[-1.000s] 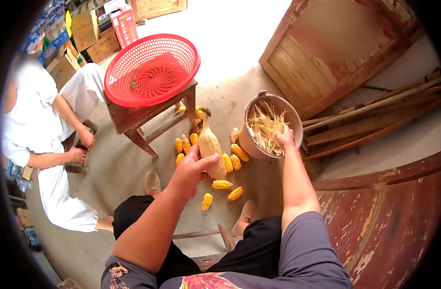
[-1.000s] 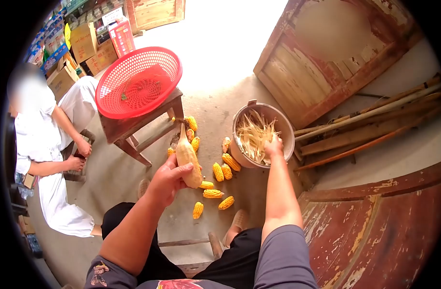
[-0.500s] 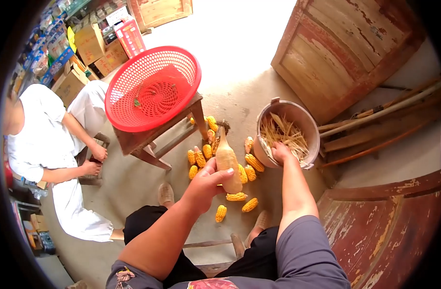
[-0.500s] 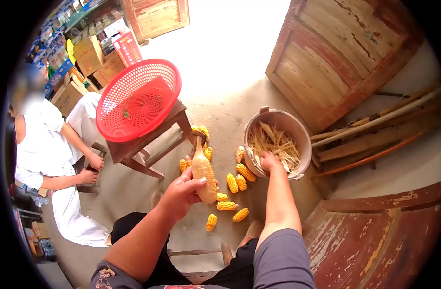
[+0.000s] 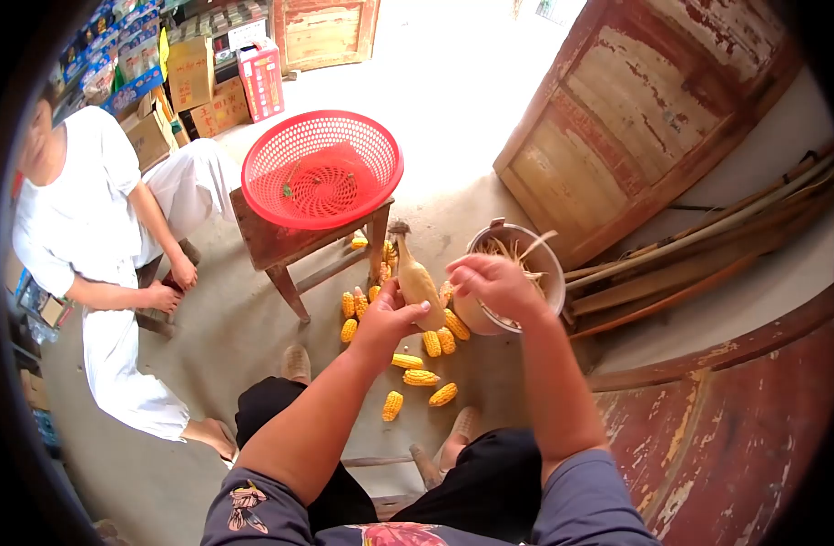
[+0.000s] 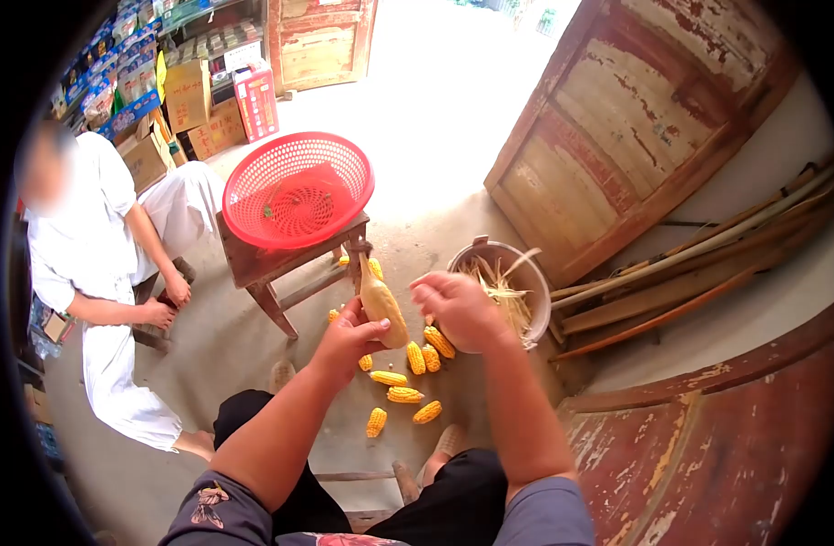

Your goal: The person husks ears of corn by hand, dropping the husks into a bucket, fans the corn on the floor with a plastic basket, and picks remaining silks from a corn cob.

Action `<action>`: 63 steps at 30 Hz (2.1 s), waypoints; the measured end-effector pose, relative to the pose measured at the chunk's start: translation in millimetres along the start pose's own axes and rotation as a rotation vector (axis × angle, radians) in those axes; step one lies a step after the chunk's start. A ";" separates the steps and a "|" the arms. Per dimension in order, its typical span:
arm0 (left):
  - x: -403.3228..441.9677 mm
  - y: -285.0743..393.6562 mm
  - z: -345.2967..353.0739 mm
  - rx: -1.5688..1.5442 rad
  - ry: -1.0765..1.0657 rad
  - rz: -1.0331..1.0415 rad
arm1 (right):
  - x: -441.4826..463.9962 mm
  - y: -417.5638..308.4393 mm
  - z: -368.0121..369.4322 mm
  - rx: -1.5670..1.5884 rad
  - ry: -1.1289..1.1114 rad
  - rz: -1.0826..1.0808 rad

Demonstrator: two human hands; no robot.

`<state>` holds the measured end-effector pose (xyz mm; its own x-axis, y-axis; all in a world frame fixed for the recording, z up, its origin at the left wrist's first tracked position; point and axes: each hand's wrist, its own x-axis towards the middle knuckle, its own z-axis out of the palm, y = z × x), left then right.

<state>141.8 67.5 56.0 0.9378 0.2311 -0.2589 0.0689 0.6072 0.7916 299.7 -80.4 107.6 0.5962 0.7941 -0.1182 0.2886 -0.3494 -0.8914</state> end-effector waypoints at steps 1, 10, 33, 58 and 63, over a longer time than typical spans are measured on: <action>-3.4 -2.8 -1.4 -0.027 0.007 0.037 | -14.5 -17.3 16.5 0.011 -0.023 0.044; -41.6 -14.3 -8.3 -0.093 0.067 0.239 | -67.5 -10.3 106.6 -0.202 0.359 -0.242; -58.4 -47.5 10.3 0.056 0.054 0.150 | -102.8 16.0 86.7 0.146 0.251 -0.048; -70.1 -46.0 5.7 0.098 0.094 0.124 | -103.5 30.0 92.2 0.122 0.092 -0.011; -67.4 -53.3 2.5 0.101 0.059 0.144 | -106.8 24.9 92.4 0.235 0.077 0.000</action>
<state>75.8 17.6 32.6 0.9192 0.3559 -0.1683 -0.0281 0.4857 0.8737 174.1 -127.9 57.6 0.6542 0.7507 -0.0922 0.1116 -0.2165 -0.9699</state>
